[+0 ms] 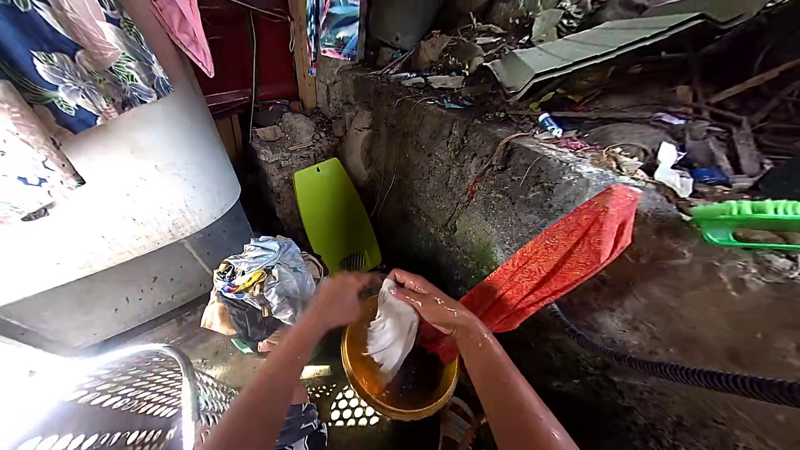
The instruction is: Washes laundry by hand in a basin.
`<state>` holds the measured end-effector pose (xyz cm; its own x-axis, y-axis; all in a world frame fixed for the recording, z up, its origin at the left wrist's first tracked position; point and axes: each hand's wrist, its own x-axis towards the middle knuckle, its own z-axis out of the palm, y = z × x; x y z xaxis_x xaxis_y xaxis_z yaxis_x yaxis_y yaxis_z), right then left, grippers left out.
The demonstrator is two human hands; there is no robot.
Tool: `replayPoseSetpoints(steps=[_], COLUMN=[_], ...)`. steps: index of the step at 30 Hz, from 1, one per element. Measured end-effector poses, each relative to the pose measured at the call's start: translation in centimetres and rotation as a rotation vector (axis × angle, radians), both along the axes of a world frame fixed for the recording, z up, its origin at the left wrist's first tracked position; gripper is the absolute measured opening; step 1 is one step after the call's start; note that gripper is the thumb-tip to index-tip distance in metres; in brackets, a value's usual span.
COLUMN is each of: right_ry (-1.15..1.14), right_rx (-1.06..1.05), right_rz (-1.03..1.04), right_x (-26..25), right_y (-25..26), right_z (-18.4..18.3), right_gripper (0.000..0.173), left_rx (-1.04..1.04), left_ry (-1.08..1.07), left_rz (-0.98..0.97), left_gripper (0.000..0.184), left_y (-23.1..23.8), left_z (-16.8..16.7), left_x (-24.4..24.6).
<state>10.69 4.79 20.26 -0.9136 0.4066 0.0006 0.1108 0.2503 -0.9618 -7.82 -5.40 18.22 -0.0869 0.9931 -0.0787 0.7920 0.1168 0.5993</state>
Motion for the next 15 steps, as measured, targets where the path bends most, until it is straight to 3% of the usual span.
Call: replayPoseSetpoints(steps=[3, 5, 6, 8, 11, 13, 15], right_ry=[0.249, 0.285, 0.207, -0.042, -0.504, -0.879, -1.084], right_rx=[-0.069, -0.085, -0.031, 0.102, 0.236, 0.3, 0.33], right_rz=[-0.156, -0.311, -0.349, -0.328, -0.238, -0.122, -0.037], right_x=[1.3, 2.0, 2.2, 2.6, 2.3, 1.2, 0.3], right_y=[-0.3, 0.4, 1.3, 3.4, 4.1, 2.7, 0.3], right_z=[2.3, 1.3, -0.3, -5.7, -14.5, -18.4, -21.0], right_gripper=[0.018, 0.017, 0.021, 0.058, 0.095, 0.095, 0.071], left_rx=[-0.032, -0.14, -0.195, -0.184, -0.006, -0.132, -0.326], left_ry=[-0.405, -0.379, -0.314, -0.298, -0.593, -0.581, -0.356], left_rz=[-0.064, 0.059, 0.117, 0.237, 0.428, 0.45, 0.409], left_gripper=[0.05, 0.052, 0.051, 0.046, 0.043, 0.047, 0.053], left_y=[1.5, 2.0, 2.2, 2.9, 4.2, 4.8, 4.9], left_z=[-9.1, -12.3, -12.6, -12.5, -12.6, -13.7, -14.6], left_x=[3.0, 3.6, 3.5, 2.6, 1.6, 1.6, 2.2])
